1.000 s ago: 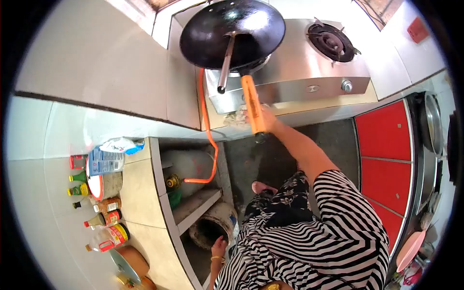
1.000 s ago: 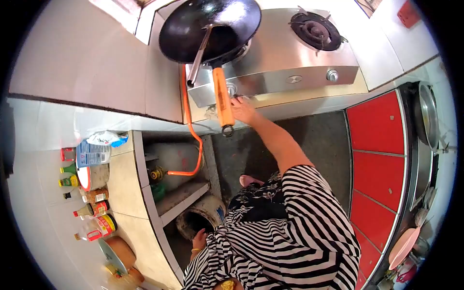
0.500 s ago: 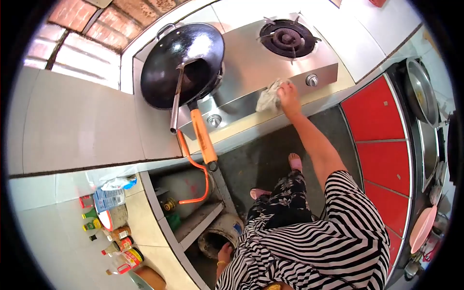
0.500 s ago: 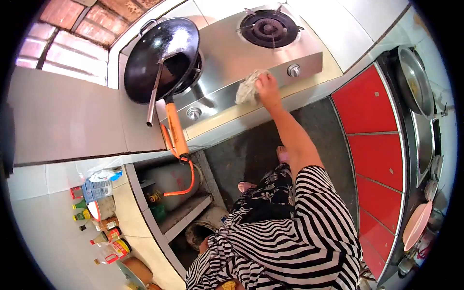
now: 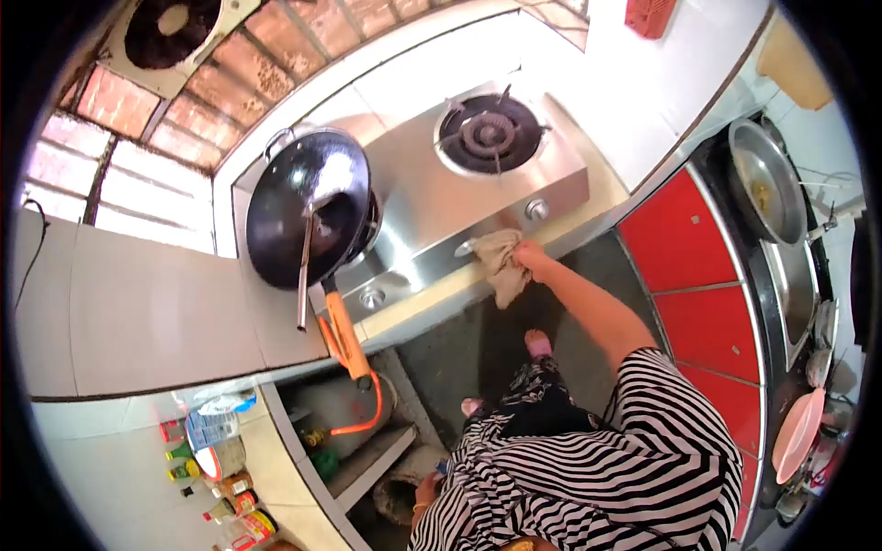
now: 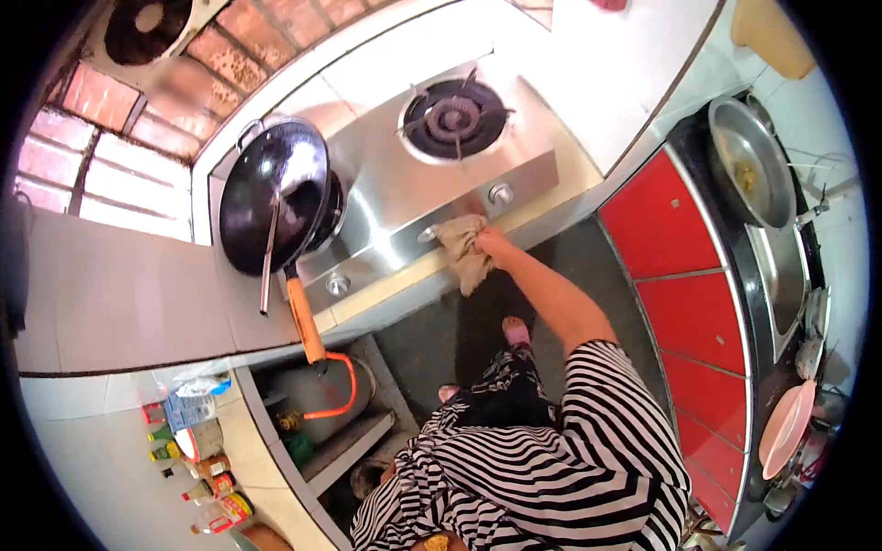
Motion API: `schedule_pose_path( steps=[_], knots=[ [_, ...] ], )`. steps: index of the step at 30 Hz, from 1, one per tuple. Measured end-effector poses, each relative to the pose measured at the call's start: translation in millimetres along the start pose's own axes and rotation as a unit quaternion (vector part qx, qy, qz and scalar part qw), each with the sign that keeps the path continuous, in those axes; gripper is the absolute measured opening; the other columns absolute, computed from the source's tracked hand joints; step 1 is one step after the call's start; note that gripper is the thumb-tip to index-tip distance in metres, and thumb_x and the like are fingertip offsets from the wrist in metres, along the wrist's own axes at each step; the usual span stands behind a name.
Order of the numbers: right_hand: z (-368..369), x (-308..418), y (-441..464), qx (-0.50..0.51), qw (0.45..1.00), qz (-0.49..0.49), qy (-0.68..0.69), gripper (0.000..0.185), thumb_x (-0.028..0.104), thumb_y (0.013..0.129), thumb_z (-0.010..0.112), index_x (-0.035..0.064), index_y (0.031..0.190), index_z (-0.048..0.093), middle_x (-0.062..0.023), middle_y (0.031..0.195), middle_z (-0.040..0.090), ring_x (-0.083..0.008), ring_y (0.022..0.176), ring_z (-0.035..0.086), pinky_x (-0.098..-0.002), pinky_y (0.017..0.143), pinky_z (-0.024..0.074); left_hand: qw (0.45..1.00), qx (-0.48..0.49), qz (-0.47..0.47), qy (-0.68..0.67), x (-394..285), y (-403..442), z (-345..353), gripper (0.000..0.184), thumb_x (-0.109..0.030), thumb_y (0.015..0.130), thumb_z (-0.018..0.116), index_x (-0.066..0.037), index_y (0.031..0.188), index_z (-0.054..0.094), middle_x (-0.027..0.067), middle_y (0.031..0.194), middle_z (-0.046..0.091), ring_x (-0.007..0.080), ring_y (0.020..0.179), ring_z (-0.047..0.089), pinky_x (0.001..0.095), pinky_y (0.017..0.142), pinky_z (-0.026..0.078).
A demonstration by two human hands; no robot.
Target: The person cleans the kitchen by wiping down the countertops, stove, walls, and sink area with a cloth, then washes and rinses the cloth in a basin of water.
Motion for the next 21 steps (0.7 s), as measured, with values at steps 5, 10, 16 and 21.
schedule_pose_path(
  steps=[5, 10, 16, 21],
  knots=[
    [-86.7, 96.6, 5.6, 0.185, 0.962, 0.003, 0.202, 0.015, -0.001, 0.059, 0.045, 0.0060, 0.072, 0.050, -0.0032, 0.061, 0.045, -0.0129, 0.058, 0.045, -0.0254, 0.050, 0.0365, 0.994, 0.045, -0.102, 0.003, -109.0, 11.8, -49.9, 0.035, -0.023, 0.081, 0.044, -0.012, 0.114, 0.048, 0.0136, 0.098, 0.058, 0.0290, 0.087, 0.055, 0.0371, 0.073, 0.044],
    [-167.5, 168.2, 40.2, -0.050, 0.975, -0.216, 0.011, 0.016, -0.001, 0.060, 0.045, 0.0069, 0.073, 0.049, -0.0056, 0.063, 0.045, -0.0164, 0.058, 0.046, -0.0290, 0.054, 0.0385, 0.989, -0.002, -0.055, -0.141, -168.8, 30.7, -65.1, 0.039, -0.028, 0.079, 0.048, -0.011, 0.113, 0.047, 0.0132, 0.098, 0.058, 0.0266, 0.089, 0.056, 0.0338, 0.076, 0.043],
    [-128.3, 150.9, 57.6, -0.160, 0.901, -0.223, -0.337, 0.010, 0.008, 0.065, 0.053, 0.0073, 0.074, 0.050, -0.0113, 0.077, 0.052, -0.0313, 0.072, 0.052, -0.0409, 0.067, 0.0422, 0.990, -0.062, -0.028, -0.125, -190.4, 34.1, -92.0, 0.038, -0.028, 0.076, 0.052, -0.014, 0.111, 0.050, 0.0137, 0.095, 0.058, 0.0259, 0.087, 0.057, 0.0350, 0.076, 0.043],
    [-162.5, 183.0, 89.2, -0.028, 0.872, -0.371, -0.317, 0.006, 0.010, 0.065, 0.052, 0.0073, 0.068, 0.049, -0.0118, 0.068, 0.050, -0.0313, 0.067, 0.051, -0.0382, 0.060, 0.0408, 0.965, -0.243, 0.093, 0.017, -207.7, 18.8, -171.9, 0.033, -0.018, 0.076, 0.052, -0.011, 0.109, 0.051, 0.0125, 0.084, 0.060, 0.0274, 0.074, 0.059, 0.0349, 0.064, 0.046]
  ],
)
Point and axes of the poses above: each hand's wrist, its own y-axis towards the middle knuckle, its own z-axis out of the palm, x = y × z, the point moved 9 cm from there along y, towards the middle knuckle
